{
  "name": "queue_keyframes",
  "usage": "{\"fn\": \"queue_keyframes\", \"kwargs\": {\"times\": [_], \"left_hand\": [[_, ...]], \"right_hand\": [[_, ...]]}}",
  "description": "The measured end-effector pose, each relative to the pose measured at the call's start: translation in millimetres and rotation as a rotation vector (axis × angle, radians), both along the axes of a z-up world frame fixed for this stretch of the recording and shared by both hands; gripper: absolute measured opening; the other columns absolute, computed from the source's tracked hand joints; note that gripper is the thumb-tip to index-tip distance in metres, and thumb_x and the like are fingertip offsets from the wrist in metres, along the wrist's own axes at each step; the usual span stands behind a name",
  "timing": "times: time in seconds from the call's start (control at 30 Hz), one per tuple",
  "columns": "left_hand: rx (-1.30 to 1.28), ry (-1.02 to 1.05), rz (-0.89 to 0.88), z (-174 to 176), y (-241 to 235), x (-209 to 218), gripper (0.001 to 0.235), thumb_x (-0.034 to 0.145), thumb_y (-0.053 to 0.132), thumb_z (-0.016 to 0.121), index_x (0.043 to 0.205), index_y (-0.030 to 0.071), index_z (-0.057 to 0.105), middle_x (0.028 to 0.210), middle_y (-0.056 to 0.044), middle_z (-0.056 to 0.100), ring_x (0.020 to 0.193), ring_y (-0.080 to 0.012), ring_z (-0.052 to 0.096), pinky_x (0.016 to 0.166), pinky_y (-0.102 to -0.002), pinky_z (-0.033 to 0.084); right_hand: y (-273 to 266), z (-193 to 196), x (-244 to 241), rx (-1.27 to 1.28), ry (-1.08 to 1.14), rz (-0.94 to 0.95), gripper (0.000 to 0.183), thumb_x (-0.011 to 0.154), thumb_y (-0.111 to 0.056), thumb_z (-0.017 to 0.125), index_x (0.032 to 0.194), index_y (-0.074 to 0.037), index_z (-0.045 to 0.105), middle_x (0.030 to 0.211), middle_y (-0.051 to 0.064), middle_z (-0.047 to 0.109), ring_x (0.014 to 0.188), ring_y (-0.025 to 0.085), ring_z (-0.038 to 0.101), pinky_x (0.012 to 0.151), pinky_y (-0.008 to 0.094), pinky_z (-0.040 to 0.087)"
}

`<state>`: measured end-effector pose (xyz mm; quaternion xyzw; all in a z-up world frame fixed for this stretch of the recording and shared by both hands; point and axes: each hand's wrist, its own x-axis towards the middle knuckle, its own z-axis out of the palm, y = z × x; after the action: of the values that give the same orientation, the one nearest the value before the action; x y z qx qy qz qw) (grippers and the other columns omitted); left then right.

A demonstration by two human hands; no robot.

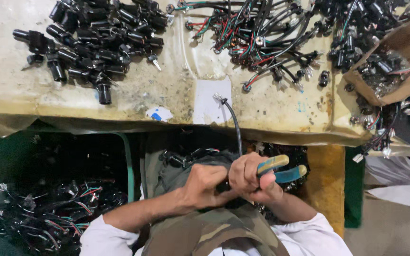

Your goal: The person repeatedly picks up black cylindrical components and wire harnesses from a table, uses pliers to strip or adjust the wires, and then inserts the wires into the components. The assembled units are placed into a green bin below the table.

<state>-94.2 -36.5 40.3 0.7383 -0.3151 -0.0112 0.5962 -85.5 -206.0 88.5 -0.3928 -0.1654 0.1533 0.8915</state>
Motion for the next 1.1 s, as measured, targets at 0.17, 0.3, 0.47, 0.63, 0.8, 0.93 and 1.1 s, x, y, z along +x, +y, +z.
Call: {"fn": "queue_keyframes", "kwargs": {"times": [0.17,0.3,0.47,0.63,0.8,0.93,1.1], "left_hand": [[0.148,-0.233,-0.124,15,22,47,0.032,0.069,0.024,0.083,0.093,0.007,0.071,0.078,-0.009,0.062,0.072,-0.0307,0.064,0.063,-0.041,0.047],[-0.106,0.050,-0.546,16,88,69,0.031,0.076,0.017,0.074,0.105,0.008,0.070,0.102,-0.007,0.073,0.096,-0.0253,0.067,0.086,-0.040,0.053],[0.735,-0.081,-0.285,-21,96,42,0.070,0.068,0.024,0.079,0.130,0.001,0.058,0.130,-0.020,0.057,0.123,-0.0390,0.050,0.095,-0.047,0.046],[0.640,-0.100,-0.235,-59,75,43,0.080,0.078,0.029,0.078,0.144,-0.001,0.045,0.136,-0.025,0.053,0.123,-0.0419,0.050,0.095,-0.050,0.046],[0.584,0.153,-0.388,-91,40,69,0.104,0.075,0.049,0.084,0.161,0.016,0.035,0.126,-0.028,0.055,0.106,-0.0437,0.059,0.088,-0.050,0.050],[0.659,0.210,-0.427,-103,29,69,0.116,0.063,0.064,0.085,0.161,0.028,0.034,0.111,-0.025,0.062,0.104,-0.0421,0.063,0.088,-0.050,0.050],[0.474,-0.135,-0.163,-113,21,49,0.120,0.054,0.065,0.091,0.152,0.021,0.040,0.136,-0.042,0.042,0.117,-0.0559,0.052,0.101,-0.064,0.040]], "right_hand": [[-29,-17,11,0.133,0.034,-0.104,0.057,0.095,-0.060,0.069,0.076,-0.013,0.043,0.062,-0.002,0.043,0.052,0.011,0.034,0.050,0.028,0.032],[-71,-30,4,0.034,0.019,-0.290,0.054,0.096,-0.056,0.070,0.078,-0.011,0.045,0.063,-0.003,0.045,0.054,0.007,0.036,0.049,0.023,0.032],[-95,-63,-20,-0.721,0.220,-0.382,0.031,0.092,-0.025,0.077,0.081,-0.006,0.055,0.077,0.004,0.060,0.062,0.005,0.050,0.051,0.022,0.040],[-81,-81,-38,-0.985,0.142,0.108,0.021,0.079,-0.010,0.085,0.089,-0.002,0.068,0.106,0.008,0.080,0.077,0.008,0.069,0.068,0.028,0.060],[-59,-90,-31,-0.958,-0.048,0.144,0.028,0.085,-0.015,0.082,0.086,-0.002,0.057,0.123,0.008,0.077,0.090,0.008,0.065,0.080,0.028,0.054],[-59,-102,-23,-1.036,0.115,0.296,0.026,0.084,-0.018,0.081,0.086,-0.005,0.059,0.112,0.003,0.081,0.075,0.008,0.050,0.066,0.027,0.046],[-60,-125,-33,-1.015,0.114,0.276,0.034,0.077,-0.021,0.088,0.105,-0.008,0.075,0.082,0.001,0.059,0.078,0.008,0.054,0.071,0.026,0.045]]}}
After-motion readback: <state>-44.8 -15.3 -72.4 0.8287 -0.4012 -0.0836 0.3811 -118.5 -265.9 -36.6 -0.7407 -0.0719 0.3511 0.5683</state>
